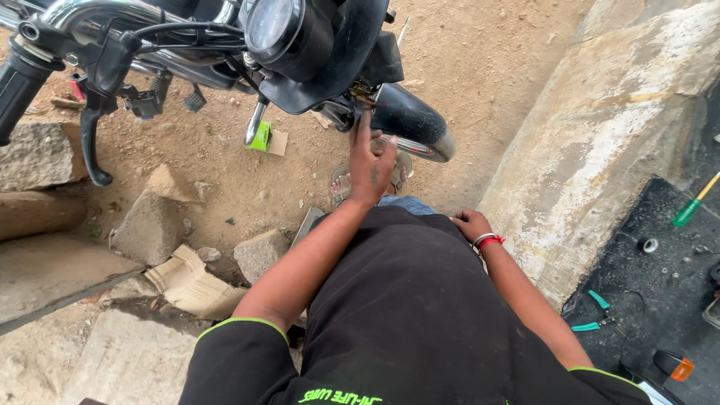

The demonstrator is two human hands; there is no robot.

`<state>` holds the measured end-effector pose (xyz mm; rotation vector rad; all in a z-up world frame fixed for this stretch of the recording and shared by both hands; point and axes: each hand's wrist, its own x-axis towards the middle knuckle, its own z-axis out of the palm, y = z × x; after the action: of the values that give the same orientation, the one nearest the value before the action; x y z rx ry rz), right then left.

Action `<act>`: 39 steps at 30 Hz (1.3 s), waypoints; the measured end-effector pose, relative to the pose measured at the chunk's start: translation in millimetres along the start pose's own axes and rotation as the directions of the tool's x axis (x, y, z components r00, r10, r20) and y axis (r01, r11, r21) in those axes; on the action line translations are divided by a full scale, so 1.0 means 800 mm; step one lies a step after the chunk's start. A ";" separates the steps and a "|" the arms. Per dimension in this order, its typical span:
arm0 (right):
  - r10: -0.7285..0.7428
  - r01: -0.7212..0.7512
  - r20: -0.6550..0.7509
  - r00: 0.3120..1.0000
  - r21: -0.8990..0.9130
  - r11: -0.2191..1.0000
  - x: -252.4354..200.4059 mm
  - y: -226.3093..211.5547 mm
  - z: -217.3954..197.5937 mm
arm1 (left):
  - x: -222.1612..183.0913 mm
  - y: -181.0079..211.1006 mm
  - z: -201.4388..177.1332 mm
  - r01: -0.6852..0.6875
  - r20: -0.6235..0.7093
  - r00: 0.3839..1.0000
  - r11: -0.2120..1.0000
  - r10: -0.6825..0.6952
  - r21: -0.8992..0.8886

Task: The person works on the wiring and electrical components behind the headlight of a motorcycle, using a small tool to manipulate wires and applying electrical tape to connections.

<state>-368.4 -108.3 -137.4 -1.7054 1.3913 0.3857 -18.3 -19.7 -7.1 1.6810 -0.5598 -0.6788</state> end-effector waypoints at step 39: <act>0.287 -0.196 -0.920 0.266 0.240 0.951 -0.053 0.451 -0.281 | -0.054 -0.070 0.098 0.303 -0.027 0.953 0.944 -0.302 0.128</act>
<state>-770.9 -251.5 -134.4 -1.6532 2.5146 -0.7252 -103.5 -33.9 -67.7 1.9142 -0.3486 -0.8718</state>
